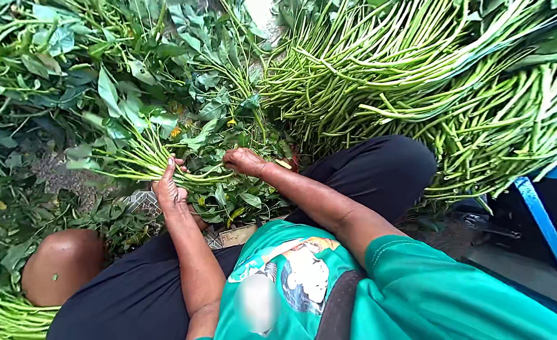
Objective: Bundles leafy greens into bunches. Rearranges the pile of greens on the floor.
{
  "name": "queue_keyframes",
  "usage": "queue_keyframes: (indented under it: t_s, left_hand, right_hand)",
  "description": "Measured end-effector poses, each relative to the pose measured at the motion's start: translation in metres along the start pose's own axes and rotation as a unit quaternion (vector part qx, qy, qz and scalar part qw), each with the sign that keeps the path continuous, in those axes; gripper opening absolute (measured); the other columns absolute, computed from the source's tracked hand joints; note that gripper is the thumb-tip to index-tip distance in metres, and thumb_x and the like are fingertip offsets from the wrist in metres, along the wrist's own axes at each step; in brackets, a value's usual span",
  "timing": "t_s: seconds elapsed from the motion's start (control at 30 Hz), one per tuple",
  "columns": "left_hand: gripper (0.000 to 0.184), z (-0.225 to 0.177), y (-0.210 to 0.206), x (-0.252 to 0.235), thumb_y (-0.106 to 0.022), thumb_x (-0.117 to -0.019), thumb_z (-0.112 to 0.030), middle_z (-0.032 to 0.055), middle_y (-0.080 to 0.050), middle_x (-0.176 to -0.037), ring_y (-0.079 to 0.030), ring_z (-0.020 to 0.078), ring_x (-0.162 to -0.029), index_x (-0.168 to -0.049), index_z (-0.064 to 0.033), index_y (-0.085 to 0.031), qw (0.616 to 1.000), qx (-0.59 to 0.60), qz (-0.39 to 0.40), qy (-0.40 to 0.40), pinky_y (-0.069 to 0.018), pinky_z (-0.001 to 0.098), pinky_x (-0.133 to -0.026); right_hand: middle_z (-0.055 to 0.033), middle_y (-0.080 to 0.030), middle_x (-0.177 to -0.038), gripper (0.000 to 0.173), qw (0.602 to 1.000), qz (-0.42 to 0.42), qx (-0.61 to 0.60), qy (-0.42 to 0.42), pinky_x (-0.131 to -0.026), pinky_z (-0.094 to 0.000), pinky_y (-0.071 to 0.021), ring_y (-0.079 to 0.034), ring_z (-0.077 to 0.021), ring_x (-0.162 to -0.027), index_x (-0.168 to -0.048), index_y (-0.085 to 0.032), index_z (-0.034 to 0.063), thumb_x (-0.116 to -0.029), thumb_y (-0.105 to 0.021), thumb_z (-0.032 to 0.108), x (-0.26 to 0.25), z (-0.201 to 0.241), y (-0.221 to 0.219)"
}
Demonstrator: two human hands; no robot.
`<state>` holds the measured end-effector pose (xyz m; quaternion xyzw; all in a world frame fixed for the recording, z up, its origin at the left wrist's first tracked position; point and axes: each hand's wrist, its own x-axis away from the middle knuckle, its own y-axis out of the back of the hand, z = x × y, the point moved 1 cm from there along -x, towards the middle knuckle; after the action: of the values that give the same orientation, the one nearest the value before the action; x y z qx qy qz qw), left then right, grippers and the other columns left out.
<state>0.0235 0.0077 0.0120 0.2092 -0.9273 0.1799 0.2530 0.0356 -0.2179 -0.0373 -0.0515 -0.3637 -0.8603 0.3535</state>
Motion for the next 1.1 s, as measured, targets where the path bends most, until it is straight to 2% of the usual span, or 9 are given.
queue_keyframes:
  t_s: [0.17, 0.23, 0.37, 0.5, 0.6, 0.73, 0.83, 1.0, 1.1]
  left_hand:
    - [0.017, -0.016, 0.004, -0.001, -0.053, -0.1063, -0.009, 0.0077, -0.07, -0.094, -0.069, 0.0156, -0.075, -0.12, -0.0017, -0.062, 0.996, 0.044, -0.06, -0.047, -0.0617, 0.0308, -0.07]
    - [0.021, -0.013, 0.0, 0.002, -0.047, -0.1096, -0.014, 0.0057, -0.07, -0.103, -0.071, 0.0158, -0.09, -0.125, -0.0064, -0.06, 0.992, 0.126, -0.018, -0.016, -0.0612, 0.033, -0.084]
    - [0.027, 0.0, -0.015, 0.008, -0.038, -0.1116, -0.016, 0.0066, -0.071, -0.107, -0.072, 0.0219, -0.102, -0.124, -0.0074, -0.061, 0.964, 0.257, 0.054, 0.049, -0.0591, 0.0451, -0.096]
    - [0.025, 0.001, -0.013, 0.003, -0.043, -0.1086, -0.006, 0.011, -0.071, -0.107, -0.072, 0.03, -0.103, -0.128, -0.007, -0.058, 0.977, 0.199, 0.072, -0.029, -0.0569, 0.0537, -0.098]
    - [0.029, 0.003, -0.009, 0.002, -0.052, -0.1039, -0.001, 0.0101, -0.071, -0.101, -0.073, 0.0244, -0.09, -0.133, -0.0042, -0.055, 0.993, 0.083, 0.073, -0.052, -0.0624, 0.044, -0.087]
    - [0.024, 0.005, -0.015, 0.008, -0.064, -0.0988, -0.003, 0.0025, -0.071, -0.095, -0.07, 0.0146, -0.077, -0.122, -0.0076, -0.062, 0.999, -0.022, 0.021, 0.019, -0.063, 0.0325, -0.073]
    - [0.018, 0.02, -0.016, 0.002, -0.066, -0.0953, 0.002, 0.0076, -0.07, -0.087, -0.068, 0.0163, -0.068, -0.113, -0.0003, -0.063, 0.999, -0.037, -0.016, 0.037, -0.0619, 0.0321, -0.063]
    - [0.03, 0.028, -0.018, 0.009, -0.071, -0.0923, 0.002, 0.0106, -0.073, -0.099, -0.071, 0.0175, -0.078, -0.121, 0.0004, -0.061, 0.994, -0.099, -0.02, 0.039, -0.0609, 0.0324, -0.07]
    - [0.055, 0.03, -0.018, 0.007, -0.076, -0.0877, 0.002, 0.0149, -0.067, -0.117, -0.069, 0.0203, -0.1, -0.136, 0.0023, -0.051, 0.994, -0.105, -0.023, 0.038, -0.0594, 0.0382, -0.088]
  right_hand:
    - [-0.029, -0.056, -0.139, 0.033, 0.932, -0.143, -0.072, -0.325, -0.099, -0.0661, -0.0504, -0.061, -0.0475, -0.121, -0.128, -0.068, 0.0025, -0.098, -0.067, 0.018, 0.012, -0.071, 0.038]
    - [-0.0271, -0.054, -0.143, 0.054, 0.872, -0.215, -0.199, -0.391, -0.1, -0.0579, -0.0528, -0.062, -0.0425, -0.122, -0.143, -0.055, 0.0027, -0.0942, -0.074, 0.018, 0.009, -0.09, 0.047]
    - [-0.0259, -0.059, -0.136, 0.082, 0.75, -0.234, -0.436, -0.439, -0.081, -0.0449, -0.062, -0.072, -0.0344, -0.101, -0.16, -0.027, 0.0118, -0.0947, -0.077, 0.017, -0.015, -0.103, 0.036]
    - [-0.0259, -0.06, -0.138, 0.053, 0.845, -0.184, -0.24, -0.44, -0.103, -0.0556, -0.0514, -0.063, -0.0387, -0.124, -0.144, -0.053, 0.0017, -0.0989, -0.069, 0.025, -0.022, -0.091, 0.042]
    - [-0.0258, -0.06, -0.138, 0.04, 0.9, -0.159, -0.099, -0.393, -0.107, -0.0627, -0.0453, -0.056, -0.0433, -0.131, -0.133, -0.065, 0.0022, -0.1047, -0.058, 0.029, -0.014, -0.068, 0.05]
    - [-0.0249, -0.07, -0.115, 0.037, 0.922, -0.17, -0.18, -0.297, -0.094, -0.0567, -0.055, -0.071, -0.0384, -0.103, -0.126, -0.067, -0.0005, -0.1083, -0.053, 0.028, -0.002, -0.031, 0.041]
    - [-0.0187, -0.071, -0.107, 0.035, 0.921, -0.148, -0.275, -0.233, -0.078, -0.0461, -0.0608, -0.071, -0.0271, -0.079, -0.128, -0.064, -0.0017, -0.1101, -0.049, 0.025, 0.009, 0.003, 0.023]
    - [-0.0205, -0.072, -0.1, 0.031, 0.972, -0.142, -0.123, -0.143, -0.089, -0.0592, -0.0543, -0.07, -0.0372, -0.096, -0.109, -0.071, -0.0025, -0.1029, -0.06, 0.025, 0.014, 0.048, -0.002]
    - [-0.0221, -0.072, -0.109, 0.031, 0.988, -0.117, -0.046, -0.092, -0.089, -0.0624, -0.0545, -0.071, -0.0403, -0.103, -0.109, -0.071, -0.0027, -0.1027, -0.059, 0.026, 0.01, 0.069, -0.009]
